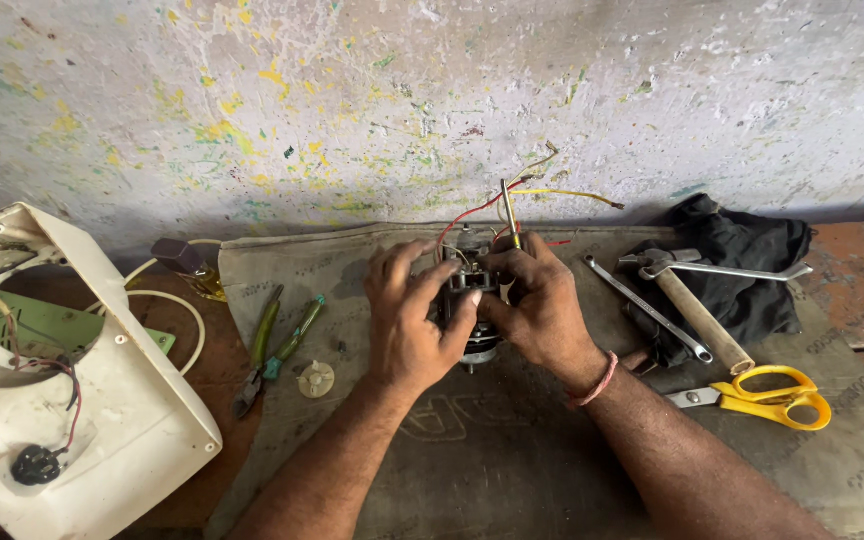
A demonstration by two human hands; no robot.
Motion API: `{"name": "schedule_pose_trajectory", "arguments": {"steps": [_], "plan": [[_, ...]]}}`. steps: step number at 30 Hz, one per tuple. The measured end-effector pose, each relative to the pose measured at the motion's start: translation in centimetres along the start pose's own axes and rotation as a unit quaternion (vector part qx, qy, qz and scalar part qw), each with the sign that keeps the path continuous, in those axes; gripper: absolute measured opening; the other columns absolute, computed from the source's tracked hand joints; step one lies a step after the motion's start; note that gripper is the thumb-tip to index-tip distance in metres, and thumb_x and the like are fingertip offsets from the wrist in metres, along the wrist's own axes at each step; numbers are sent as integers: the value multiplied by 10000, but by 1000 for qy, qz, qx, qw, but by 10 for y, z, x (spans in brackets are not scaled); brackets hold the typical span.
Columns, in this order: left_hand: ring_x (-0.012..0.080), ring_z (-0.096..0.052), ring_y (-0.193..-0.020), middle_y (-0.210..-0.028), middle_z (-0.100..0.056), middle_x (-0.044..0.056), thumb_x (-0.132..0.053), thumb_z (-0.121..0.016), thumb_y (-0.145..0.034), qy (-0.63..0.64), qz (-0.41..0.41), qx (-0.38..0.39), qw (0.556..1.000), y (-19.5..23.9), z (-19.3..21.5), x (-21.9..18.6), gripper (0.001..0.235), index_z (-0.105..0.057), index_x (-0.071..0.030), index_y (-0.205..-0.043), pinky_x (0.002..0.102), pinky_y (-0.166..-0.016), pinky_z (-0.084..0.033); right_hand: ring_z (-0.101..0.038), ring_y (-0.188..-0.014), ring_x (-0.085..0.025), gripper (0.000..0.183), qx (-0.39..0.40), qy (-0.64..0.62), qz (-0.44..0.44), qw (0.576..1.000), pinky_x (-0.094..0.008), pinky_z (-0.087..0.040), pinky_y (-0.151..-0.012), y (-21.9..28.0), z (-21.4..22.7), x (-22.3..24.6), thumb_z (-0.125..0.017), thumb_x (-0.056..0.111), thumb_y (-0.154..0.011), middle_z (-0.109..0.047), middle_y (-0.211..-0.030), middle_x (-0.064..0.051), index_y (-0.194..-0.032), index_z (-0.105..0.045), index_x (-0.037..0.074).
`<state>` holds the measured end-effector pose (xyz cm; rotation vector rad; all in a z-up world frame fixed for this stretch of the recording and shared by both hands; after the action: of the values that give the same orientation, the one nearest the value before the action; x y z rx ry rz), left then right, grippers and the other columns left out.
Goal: The person disassembles and adjusts a blender motor unit by hand. They use a screwdriver, pliers, and a wrench to detach wires and loosen components on a workbench.
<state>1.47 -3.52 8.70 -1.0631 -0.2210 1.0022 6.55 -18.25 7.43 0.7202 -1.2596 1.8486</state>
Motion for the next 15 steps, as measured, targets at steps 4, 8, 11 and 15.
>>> {"name": "schedule_pose_trajectory", "arguments": {"steps": [4, 8, 11, 15], "plan": [[390, -420, -1363, -1374, -520, 175, -271, -790, -875, -10, 10, -5, 1000, -3, 2, -7, 354, -714, -52, -1143, 592, -1178, -298, -680, -921, -161, 347, -2, -16, 8, 1000, -276, -568, -703, 2, -1, 0, -813, 25, -780, -628, -1154, -87, -1110, -710, 2], [395, -405, -1352, -1358, -506, 170, -247, -791, -854, -28, 21, -9, 999, -3, 3, -9, 311, -714, -60, -1090, 615, -1165, -288, -686, -961, -176, 312, -9, -16, 32, 999, -289, -583, -755, 3, -2, 2, -813, 23, -803, -624, -1156, -98, -1094, -704, -5], [394, -406, -1362, -1379, -505, 172, -200, -785, -865, -1, 40, -17, 999, -2, 0, -8, 301, -685, -43, -1100, 605, -1155, -321, -683, -961, -185, 306, -16, -15, 33, 999, -291, -583, -757, 3, -4, 2, -808, 18, -802, -627, -1146, -101, -1089, -704, -4], [379, -426, -1367, -1378, -503, 176, -98, -768, -872, 50, 65, -27, 996, 1, -6, -5, 280, -642, -19, -1110, 577, -1148, -362, -688, -940, -190, 320, -22, -7, 27, 999, -291, -581, -749, 3, -5, 2, -807, 5, -776, -640, -1116, -97, -1084, -719, 6]]}}
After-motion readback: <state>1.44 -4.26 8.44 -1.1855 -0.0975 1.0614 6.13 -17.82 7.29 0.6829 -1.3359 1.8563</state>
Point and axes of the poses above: each hand's wrist, its own y-axis away from the middle knuckle, its own z-axis out of the back of the hand, x = y × z, the point moved 10 cm from there along -y, towards the middle knuckle
